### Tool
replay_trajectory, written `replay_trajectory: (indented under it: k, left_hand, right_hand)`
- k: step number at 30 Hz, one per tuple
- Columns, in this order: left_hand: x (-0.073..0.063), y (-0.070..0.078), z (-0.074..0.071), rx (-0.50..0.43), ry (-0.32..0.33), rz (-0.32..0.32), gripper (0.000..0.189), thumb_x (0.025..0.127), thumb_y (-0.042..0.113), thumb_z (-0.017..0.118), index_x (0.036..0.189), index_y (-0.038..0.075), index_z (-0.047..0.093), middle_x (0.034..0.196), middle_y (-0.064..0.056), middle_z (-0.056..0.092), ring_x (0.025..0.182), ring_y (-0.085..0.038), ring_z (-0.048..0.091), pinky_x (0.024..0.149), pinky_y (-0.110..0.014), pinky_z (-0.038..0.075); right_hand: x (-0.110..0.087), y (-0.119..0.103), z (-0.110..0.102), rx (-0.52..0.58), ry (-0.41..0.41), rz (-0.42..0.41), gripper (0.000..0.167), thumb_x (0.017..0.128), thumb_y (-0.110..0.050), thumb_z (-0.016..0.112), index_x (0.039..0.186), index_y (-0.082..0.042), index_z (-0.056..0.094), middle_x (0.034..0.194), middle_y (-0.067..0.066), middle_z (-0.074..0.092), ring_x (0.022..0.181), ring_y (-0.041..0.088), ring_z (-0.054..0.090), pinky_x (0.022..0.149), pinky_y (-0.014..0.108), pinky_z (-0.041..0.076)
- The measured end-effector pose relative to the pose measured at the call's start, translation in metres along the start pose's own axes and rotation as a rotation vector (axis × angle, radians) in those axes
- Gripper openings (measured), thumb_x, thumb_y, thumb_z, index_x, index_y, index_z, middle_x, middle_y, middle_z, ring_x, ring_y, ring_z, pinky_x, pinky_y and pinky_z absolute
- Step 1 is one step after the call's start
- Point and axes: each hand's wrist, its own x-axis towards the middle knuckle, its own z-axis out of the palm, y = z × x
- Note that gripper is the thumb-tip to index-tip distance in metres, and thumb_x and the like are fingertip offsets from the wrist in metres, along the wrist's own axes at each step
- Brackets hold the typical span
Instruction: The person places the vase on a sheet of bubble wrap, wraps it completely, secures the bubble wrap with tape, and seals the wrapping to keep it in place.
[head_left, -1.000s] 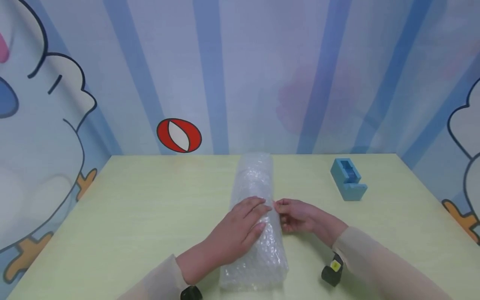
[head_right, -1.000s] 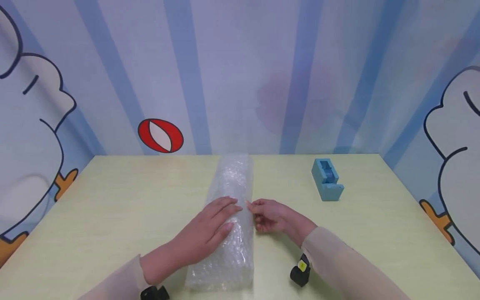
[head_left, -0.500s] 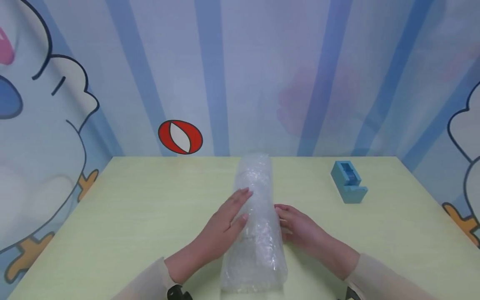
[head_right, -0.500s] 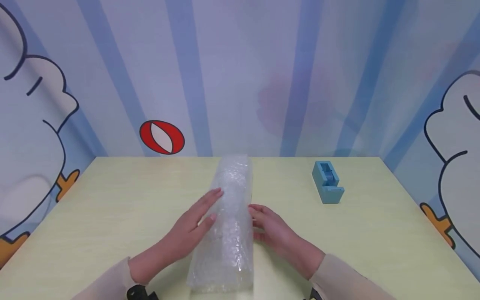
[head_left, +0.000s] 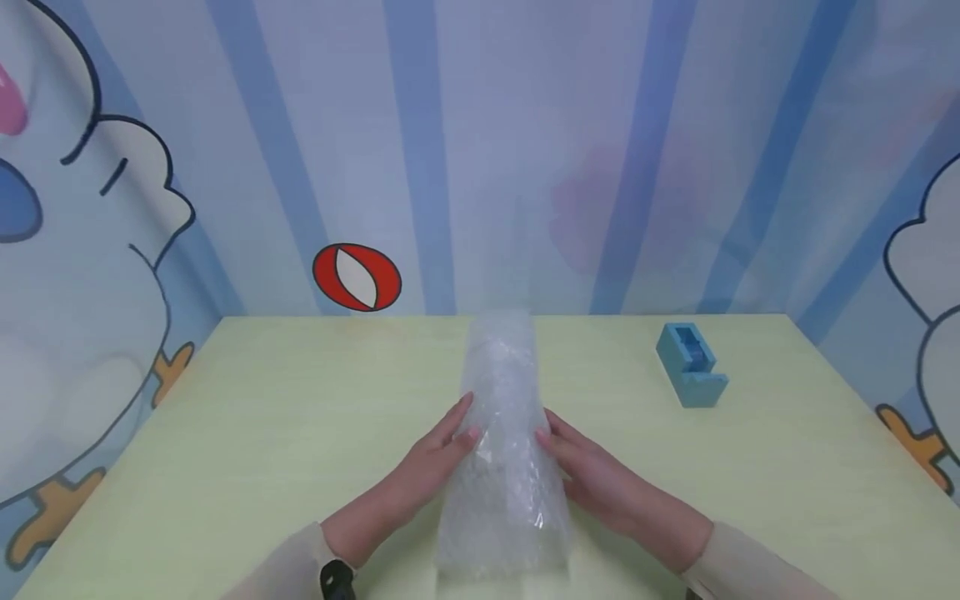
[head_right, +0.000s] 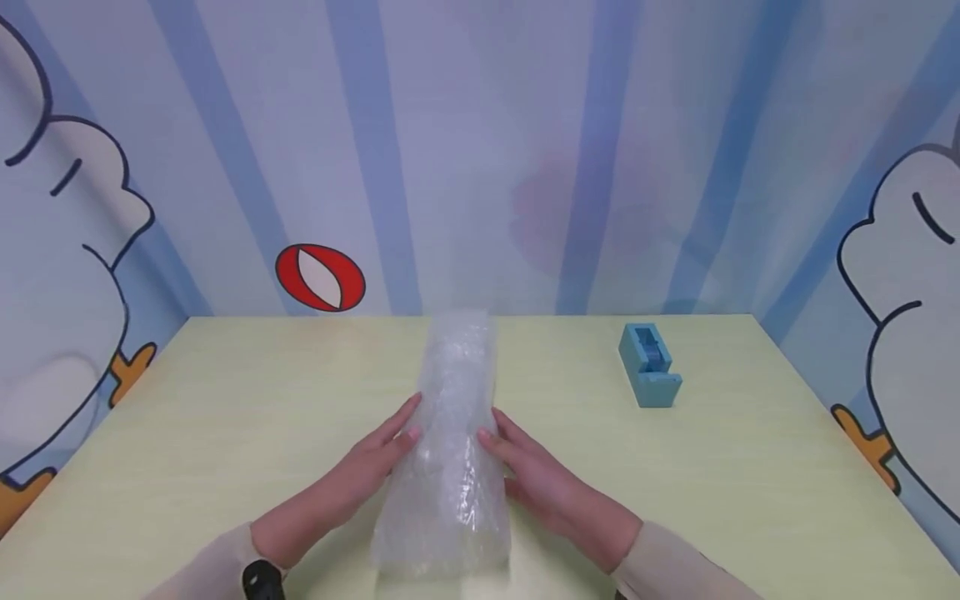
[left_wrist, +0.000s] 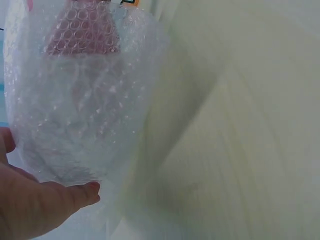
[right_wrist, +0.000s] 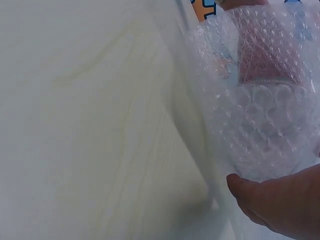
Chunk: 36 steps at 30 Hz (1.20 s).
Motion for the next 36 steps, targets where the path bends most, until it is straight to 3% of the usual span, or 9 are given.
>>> replay_trajectory:
  k: [4, 9, 15, 28, 36]
  left_hand:
    - [0.012, 0.001, -0.003, 0.044, 0.015, -0.018, 0.062, 0.109, 0.041, 0.041, 0.165, 0.024, 0.019, 0.174, -0.011, 0.015, 0.161, -0.041, 0.011, 0.127, -0.064, 0.015]
    - [0.034, 0.005, -0.008, 0.036, 0.028, -0.035, 0.06, 0.11, 0.038, 0.038, 0.165, 0.025, 0.019, 0.174, -0.008, 0.015, 0.162, -0.037, 0.01, 0.129, -0.061, 0.013]
    - [0.053, 0.005, -0.012, 0.031, 0.024, -0.043, 0.059, 0.111, 0.038, 0.035, 0.165, 0.025, 0.018, 0.175, -0.006, 0.012, 0.162, -0.036, 0.007, 0.13, -0.061, 0.011]
    - [0.069, 0.005, -0.012, 0.007, 0.035, -0.055, 0.059, 0.111, 0.037, 0.032, 0.166, 0.023, 0.016, 0.175, -0.009, 0.01, 0.162, -0.038, 0.006, 0.129, -0.064, 0.009]
    - [0.075, 0.006, -0.008, -0.007, 0.045, -0.048, 0.059, 0.111, 0.037, 0.032, 0.166, 0.023, 0.015, 0.175, -0.007, 0.011, 0.163, -0.036, 0.005, 0.129, -0.062, 0.008]
  right_hand:
    - [0.01, -0.001, -0.003, 0.031, -0.01, -0.042, 0.07, 0.109, -0.043, 0.04, 0.166, -0.019, 0.008, 0.17, 0.013, 0.022, 0.16, 0.038, 0.017, 0.128, 0.063, 0.017]
    - [0.024, -0.005, -0.005, 0.039, 0.033, -0.091, 0.065, 0.11, -0.042, 0.034, 0.166, -0.018, 0.01, 0.163, 0.016, 0.034, 0.153, 0.033, 0.031, 0.126, 0.056, 0.026]
    - [0.037, -0.007, -0.007, 0.048, 0.086, -0.09, 0.065, 0.111, -0.04, 0.031, 0.165, -0.013, 0.009, 0.162, 0.018, 0.033, 0.152, 0.034, 0.032, 0.128, 0.055, 0.024]
    - [0.047, -0.011, -0.013, 0.038, 0.096, -0.083, 0.064, 0.112, -0.035, 0.029, 0.165, -0.007, 0.007, 0.16, 0.022, 0.034, 0.15, 0.036, 0.035, 0.126, 0.054, 0.028]
    - [0.053, -0.014, -0.024, 0.01, 0.066, -0.08, 0.064, 0.112, -0.036, 0.029, 0.165, -0.008, 0.007, 0.165, 0.021, 0.029, 0.155, 0.04, 0.028, 0.128, 0.06, 0.022]
